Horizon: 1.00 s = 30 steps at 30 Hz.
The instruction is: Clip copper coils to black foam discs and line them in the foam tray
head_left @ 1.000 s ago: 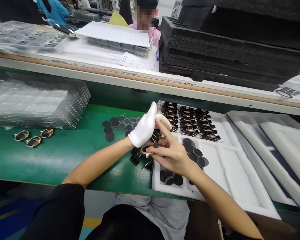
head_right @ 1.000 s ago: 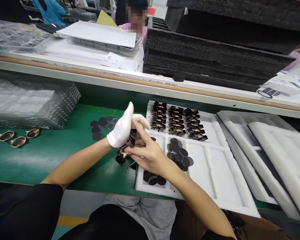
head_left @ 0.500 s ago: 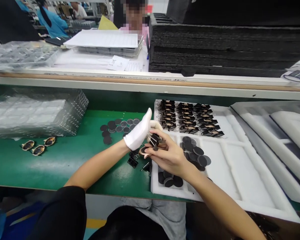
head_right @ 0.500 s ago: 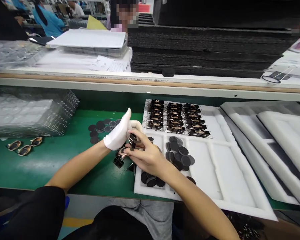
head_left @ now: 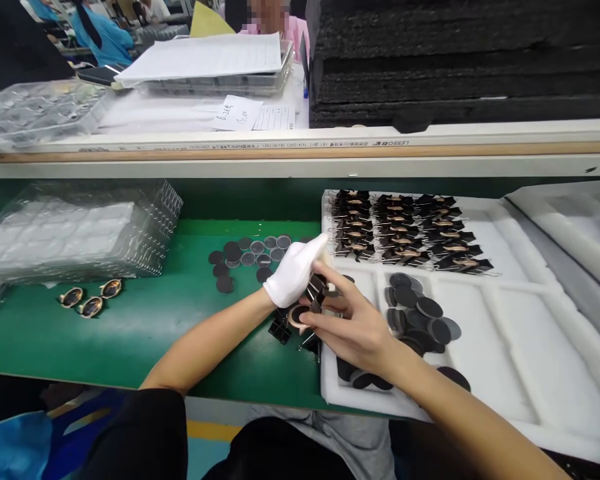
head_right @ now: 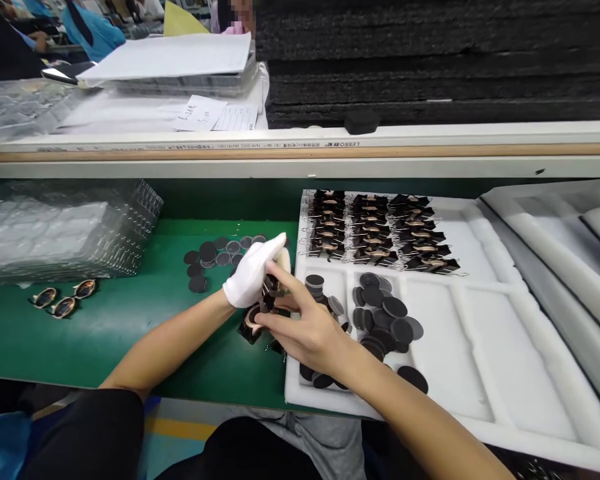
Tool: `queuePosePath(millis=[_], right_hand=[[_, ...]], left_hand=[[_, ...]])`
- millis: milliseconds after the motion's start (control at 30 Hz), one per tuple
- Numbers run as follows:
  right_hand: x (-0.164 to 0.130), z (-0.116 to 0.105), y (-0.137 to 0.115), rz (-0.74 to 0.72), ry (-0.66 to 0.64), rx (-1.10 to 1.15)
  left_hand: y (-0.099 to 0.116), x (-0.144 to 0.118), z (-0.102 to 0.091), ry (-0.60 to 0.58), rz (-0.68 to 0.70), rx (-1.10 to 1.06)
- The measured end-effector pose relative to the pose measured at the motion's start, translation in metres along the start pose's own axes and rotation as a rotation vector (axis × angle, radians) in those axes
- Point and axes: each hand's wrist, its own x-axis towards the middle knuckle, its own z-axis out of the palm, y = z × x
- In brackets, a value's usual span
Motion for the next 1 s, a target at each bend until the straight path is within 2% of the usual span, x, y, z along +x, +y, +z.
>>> queuePosePath(millis=[100, 233, 300, 367, 433, 567, 767, 900, 1000], right_hand=[[0.01, -0.007, -0.011, 0.134, 0.145, 0.158], [0.022, -0.009, -0.01, 0.55, 0.412, 0.43], [0.023, -0.005, -0.003, 0.698, 0.45, 0.556], [0.023, 0.001, 0.004, 0.764, 0.447, 0.618], [0.023, 0.005, 0.008, 0.759, 0.468, 0.593], [0.022, 0.007, 0.011, 0.681, 0.532, 0.397], [0.021, -0.004, 0.009, 0.549, 0.442, 0.161], [0.024, -0.012, 0.009, 0.598, 0.407, 0.159], [0.026, -0.015, 0.009, 0.623, 0.427, 0.199]], left_hand=[[0.009, 0.008, -0.009, -0.025, -0.037, -0.088], [0.013, 0.023, -0.024, 0.102, 0.019, -0.089], [0.01, 0.03, -0.029, 0.189, 0.058, -0.03], [0.007, 0.036, -0.029, 0.278, 0.128, 0.058], [0.005, 0.039, -0.027, 0.336, 0.204, 0.15], [0.007, 0.039, -0.015, 0.377, 0.322, 0.259], [0.015, 0.034, -0.009, 0.429, 0.483, 0.432], [0.027, 0.036, -0.011, 0.444, 0.597, 0.571], [0.032, 0.038, -0.008, 0.431, 0.628, 0.609]])
